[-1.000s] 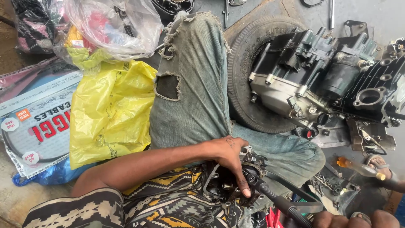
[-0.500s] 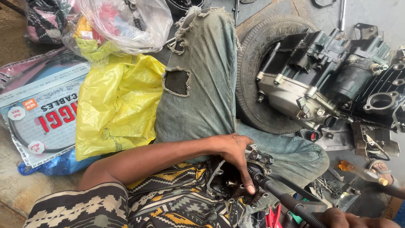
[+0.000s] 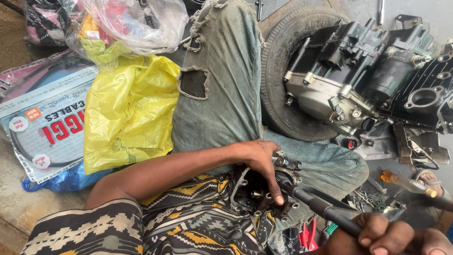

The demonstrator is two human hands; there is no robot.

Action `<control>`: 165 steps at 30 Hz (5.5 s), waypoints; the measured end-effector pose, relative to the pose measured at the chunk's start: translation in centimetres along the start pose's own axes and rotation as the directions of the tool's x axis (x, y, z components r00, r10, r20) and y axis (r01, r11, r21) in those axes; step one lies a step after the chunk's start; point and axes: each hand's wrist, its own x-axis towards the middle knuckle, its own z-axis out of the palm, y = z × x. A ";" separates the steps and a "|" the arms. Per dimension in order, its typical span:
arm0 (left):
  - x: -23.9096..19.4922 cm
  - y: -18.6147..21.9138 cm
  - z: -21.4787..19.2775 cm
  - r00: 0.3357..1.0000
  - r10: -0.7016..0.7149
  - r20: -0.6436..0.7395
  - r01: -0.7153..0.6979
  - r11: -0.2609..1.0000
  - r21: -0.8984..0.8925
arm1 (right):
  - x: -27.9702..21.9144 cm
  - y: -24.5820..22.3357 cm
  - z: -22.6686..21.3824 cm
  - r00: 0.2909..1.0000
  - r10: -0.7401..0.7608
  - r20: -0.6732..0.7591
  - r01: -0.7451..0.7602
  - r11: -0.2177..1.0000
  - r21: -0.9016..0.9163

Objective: The person sits on the ground with a motorcycle engine casing on their lap and uses a large threaded-rod puller press to push a bearing or bushing out of the casing. They turn the T-handle bar, reposition the puller, and use a screwdriver to work on the part inside the casing.

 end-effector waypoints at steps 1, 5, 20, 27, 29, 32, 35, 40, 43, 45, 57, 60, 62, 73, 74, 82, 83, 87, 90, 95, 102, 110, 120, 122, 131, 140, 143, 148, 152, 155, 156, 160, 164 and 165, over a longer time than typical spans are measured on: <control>-0.2 0.1 -0.2 1.000 -0.009 0.001 0.009 1.000 -0.021 | 1.5 0.6 2.4 0.995 0.029 -0.093 -0.002 0.961 0.276; -0.3 0.3 -0.5 0.999 -0.029 -0.020 0.029 1.000 -0.007 | 1.7 2.6 2.5 0.978 -0.081 -0.189 0.153 0.903 0.402; 2.1 -0.4 -3.1 0.991 -0.007 0.131 0.000 0.998 0.055 | 8.3 4.4 2.7 0.886 -0.299 0.355 0.106 0.875 0.472; 3.8 4.0 -4.3 0.916 -0.031 0.399 -0.003 0.997 0.083 | 7.2 1.7 2.2 0.949 -0.304 -0.085 0.314 0.888 0.335; 5.6 4.5 -4.3 0.908 -0.065 0.414 -0.012 0.984 0.180 | 6.4 0.9 1.9 0.942 -0.311 -0.125 0.335 0.883 0.329; 7.4 4.5 -3.8 0.848 -0.097 0.521 -0.096 0.939 0.330 | 5.5 0.5 1.5 0.939 -0.298 -0.174 0.345 0.833 0.432; 8.4 2.8 -3.2 0.819 -0.134 0.557 -0.109 0.918 0.381 | 5.6 1.1 1.0 0.929 -0.358 0.090 0.279 0.841 0.463; 6.3 2.5 -4.0 0.811 -0.016 0.585 -0.108 0.979 0.176 | 8.1 2.1 3.2 0.913 -0.284 0.293 0.066 0.811 0.581; 5.8 1.8 -4.5 0.743 0.127 0.657 -0.172 0.985 0.005 | 10.1 2.5 6.0 0.879 -0.218 0.423 -0.098 0.787 0.610; 5.9 0.9 -4.7 0.773 0.127 0.621 -0.168 0.986 0.009 | 11.9 2.8 7.2 0.808 -0.242 0.537 -0.194 0.752 0.630; 8.9 0.5 -3.6 0.835 -0.085 0.544 -0.026 0.981 0.193 | 9.9 5.0 0.5 0.913 -0.208 0.351 -0.120 0.686 0.718; 8.9 0.3 -3.4 0.831 -0.122 0.543 0.015 0.980 0.197 | 8.2 4.6 1.9 0.978 -0.144 0.151 0.007 0.747 0.665; 8.6 0.4 -3.4 0.846 -0.126 0.518 0.024 0.980 0.198 | 7.4 4.4 3.2 0.991 -0.126 0.051 0.064 0.763 0.643; -0.6 2.3 -4.1 0.889 0.430 0.161 -0.440 0.702 0.560 | 7.0 3.0 6.3 0.955 -0.085 -0.285 0.173 0.938 0.300; -1.2 2.0 -3.8 0.889 0.427 0.167 -0.443 0.704 0.555 | 6.8 3.0 6.2 0.954 -0.081 -0.290 0.170 0.940 0.296; -1.7 0.3 -1.1 0.578 0.816 -0.005 -0.722 0.514 0.463 | 7.1 3.3 7.1 0.954 -0.105 -0.279 0.193 0.931 0.311; -1.7 0.3 -0.9 0.579 0.815 -0.007 -0.722 0.516 0.461 | 7.2 3.1 7.5 0.955 -0.102 -0.278 0.190 0.931 0.311; -1.7 0.4 -0.6 0.630 0.776 -0.040 -0.675 0.572 0.467 | 7.2 2.8 9.2 0.913 -0.191 -0.361 0.244 0.964 0.108; -1.4 0.2 -0.5 0.660 0.750 -0.036 -0.640 0.588 0.494 | 7.4 2.7 10.5 0.856 -0.314 -0.411 0.295 0.949 -0.112; -1.1 -0.4 -0.6 0.652 0.758 -0.022 -0.655 0.578 0.487 | 8.5 2.5 11.2 0.766 -0.530 -0.364 0.324 0.807 -0.494; -1.1 -0.1 -0.1 0.714 0.699 -0.044 -0.589 0.633 0.502 | 8.6 3.4 8.3 0.803 -0.559 -0.207 0.522 0.827 -0.207; -1.0 -0.3 -0.1 0.709 0.703 -0.061 -0.577 0.627 0.523 | 8.2 1.4 8.7 0.781 -0.602 -0.162 0.532 0.779 -0.331; -0.6 -0.4 -0.2 0.698 0.716 -0.006 -0.611 0.600 0.517 | 8.0 -0.7 7.3 0.803 -0.570 0.175 0.253 0.059 -0.966; -0.8 -0.6 -0.2 0.679 0.734 -0.008 -0.633 0.591 0.500 | 7.7 -1.2 7.2 0.807 -0.549 0.216 0.339 0.132 -0.932; -1.6 0.7 -0.3 0.740 0.672 0.037 -0.589 0.620 0.518 | 9.2 -8.8 9.8 0.985 -0.084 0.149 0.094 -0.458 -0.884; -1.3 0.6 -0.4 0.763 0.646 0.006 -0.542 0.635 0.551 | 14.6 -2.8 1.5 0.520 0.517 0.680 -0.576 0.800 -0.168; -1.6 0.0 0.0 0.707 0.707 0.012 -0.604 0.596 0.530 | 12.3 -2.3 1.5 0.561 0.492 0.666 -0.734 0.667 0.125; -3.5 2.0 -0.7 0.773 0.631 -0.068 -0.596 0.759 0.261 | 9.1 -1.5 4.7 0.835 0.467 0.290 -0.545 0.631 0.553; -2.3 0.2 -0.2 0.710 0.700 -0.069 -0.596 0.651 0.469 | 8.0 -0.2 6.0 0.892 0.447 -0.066 -0.292 0.681 0.671; -1.8 -0.1 -0.1 0.711 0.701 -0.052 -0.592 0.637 0.494 | 9.4 2.2 4.8 0.941 0.332 0.067 -0.285 0.669 0.686; -1.6 -0.2 -0.1 0.700 0.713 -0.044 -0.602 0.623 0.499 | 10.5 3.2 4.5 0.927 0.178 0.329 -0.369 0.574 0.731; -1.8 -0.4 0.2 0.727 0.684 -0.066 -0.572 0.656 0.492 | 11.8 7.2 1.9 0.753 -0.255 0.607 -0.498 0.382 0.778; -2.1 -0.3 0.3 0.745 0.664 -0.064 -0.561 0.676 0.477 | 10.2 7.4 1.5 0.726 -0.326 0.606 -0.525 0.308 0.794; -2.1 -0.1 0.2 0.743 0.667 -0.054 -0.567 0.670 0.479 | 9.6 7.0 1.5 0.784 -0.275 0.556 -0.453 0.358 0.816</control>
